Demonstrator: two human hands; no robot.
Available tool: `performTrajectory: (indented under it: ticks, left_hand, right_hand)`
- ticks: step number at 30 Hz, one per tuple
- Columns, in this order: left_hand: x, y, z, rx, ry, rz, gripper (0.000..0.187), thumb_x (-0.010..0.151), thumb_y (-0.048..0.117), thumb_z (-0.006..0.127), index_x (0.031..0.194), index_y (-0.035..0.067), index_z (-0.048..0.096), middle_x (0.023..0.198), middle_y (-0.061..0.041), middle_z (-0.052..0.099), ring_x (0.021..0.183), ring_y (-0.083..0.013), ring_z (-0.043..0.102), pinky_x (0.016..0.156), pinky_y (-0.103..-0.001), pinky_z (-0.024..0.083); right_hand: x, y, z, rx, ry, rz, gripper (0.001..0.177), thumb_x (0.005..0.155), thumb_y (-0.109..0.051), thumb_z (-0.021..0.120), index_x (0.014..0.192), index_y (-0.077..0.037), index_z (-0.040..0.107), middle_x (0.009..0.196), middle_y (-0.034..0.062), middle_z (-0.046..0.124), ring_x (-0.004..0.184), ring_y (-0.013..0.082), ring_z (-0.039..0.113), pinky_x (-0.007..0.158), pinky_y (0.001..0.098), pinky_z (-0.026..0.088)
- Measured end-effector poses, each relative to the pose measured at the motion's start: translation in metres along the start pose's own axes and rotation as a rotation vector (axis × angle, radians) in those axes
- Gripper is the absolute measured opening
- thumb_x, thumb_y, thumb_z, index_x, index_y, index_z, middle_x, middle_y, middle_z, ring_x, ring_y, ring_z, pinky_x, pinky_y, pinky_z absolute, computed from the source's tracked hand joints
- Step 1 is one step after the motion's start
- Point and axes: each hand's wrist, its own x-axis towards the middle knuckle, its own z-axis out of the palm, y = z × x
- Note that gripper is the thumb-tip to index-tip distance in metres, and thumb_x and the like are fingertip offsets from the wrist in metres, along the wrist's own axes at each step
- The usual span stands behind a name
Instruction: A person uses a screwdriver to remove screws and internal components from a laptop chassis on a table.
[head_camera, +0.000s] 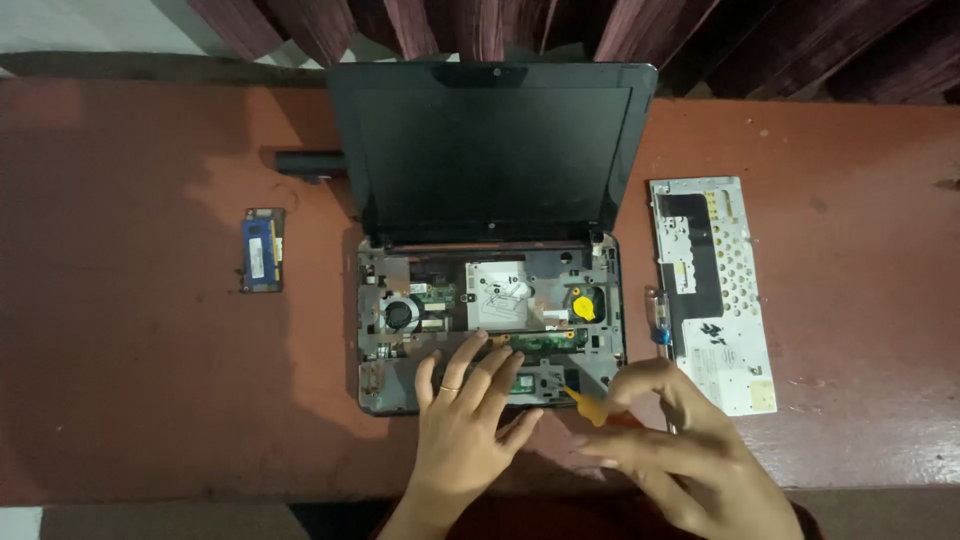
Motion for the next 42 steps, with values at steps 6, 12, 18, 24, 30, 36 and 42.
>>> performTrajectory:
  ticks: [6,12,18,24,30,36,42]
  left_hand:
    - [0.013,0.007,-0.017,-0.083,-0.067,-0.020,0.075,0.091,0.060,0.049,0.144,0.009,0.038,0.138,-0.008,0.050,0.132,-0.0242,0.042,0.114,-0.052,0.016]
    - [0.041,0.033,-0.040,-0.740,-0.147,0.116,0.023,0.093,0.004,0.056,0.115,0.012,0.057,0.119,-0.002,0.066,0.116,-0.0225,0.058,0.104,-0.040,0.025]
    - [0.054,0.029,-0.020,-0.727,-0.089,0.136,0.008,0.090,0.023,0.066,0.085,0.017,0.062,0.085,0.005,0.069,0.093,-0.0180,0.060,0.094,-0.039,0.027]
    - [0.058,0.014,-0.025,-0.810,-0.180,0.267,0.030,0.087,0.025,0.069,0.114,0.012,0.064,0.132,-0.009,0.054,0.129,-0.0319,0.044,0.113,-0.053,0.026]
    - [0.058,0.007,-0.022,-0.825,-0.159,0.214,0.026,0.086,0.018,0.075,0.109,0.017,0.064,0.116,0.004,0.068,0.111,-0.0205,0.061,0.105,-0.045,0.027]
    - [0.066,0.010,-0.027,-0.853,-0.228,0.155,0.027,0.087,0.037,0.070,0.109,0.022,0.064,0.111,0.008,0.068,0.114,-0.0196,0.057,0.103,-0.041,0.021]
    - [0.070,0.001,-0.010,-1.010,-0.257,0.248,0.022,0.089,0.011,0.069,0.110,0.012,0.064,0.105,-0.003,0.065,0.102,-0.0195,0.058,0.097,-0.036,0.046]
  right_hand:
    - [0.010,-0.013,0.002,0.043,0.080,0.070,0.021,0.090,-0.008,0.057,0.107,-0.005,0.068,0.116,0.0114,0.072,0.114,0.0281,0.069,0.102,0.0431,0.053]
    - [0.017,-0.019,-0.005,0.072,-0.046,0.073,0.029,0.085,0.001,0.059,0.111,-0.008,0.070,0.139,0.0145,0.046,0.134,0.0314,0.045,0.108,0.0480,0.042]
    - [0.017,-0.005,-0.005,0.071,-0.104,-0.010,0.041,0.079,-0.002,0.073,0.119,-0.008,0.064,0.107,0.0085,0.046,0.095,0.0187,0.060,0.082,0.0276,0.073]
    - [0.015,-0.004,-0.008,-0.045,0.010,-0.054,0.035,0.089,-0.002,0.058,0.123,-0.006,0.062,0.125,0.0078,0.068,0.121,0.0259,0.063,0.110,0.0448,0.046]
    - [0.013,-0.009,-0.013,-0.027,-0.056,-0.056,0.040,0.088,-0.020,0.065,0.127,-0.011,0.062,0.143,0.0186,0.046,0.137,0.0344,0.046,0.112,0.0509,0.039]
    - [0.011,0.006,-0.008,-0.055,0.038,-0.081,0.037,0.084,-0.008,0.067,0.121,-0.012,0.067,0.108,0.0052,0.061,0.103,0.0209,0.063,0.089,0.0334,0.057]
    - [0.012,0.003,-0.008,-0.027,0.017,-0.098,0.033,0.091,-0.014,0.057,0.123,-0.007,0.062,0.127,0.0102,0.066,0.121,0.0288,0.060,0.105,0.0457,0.051]
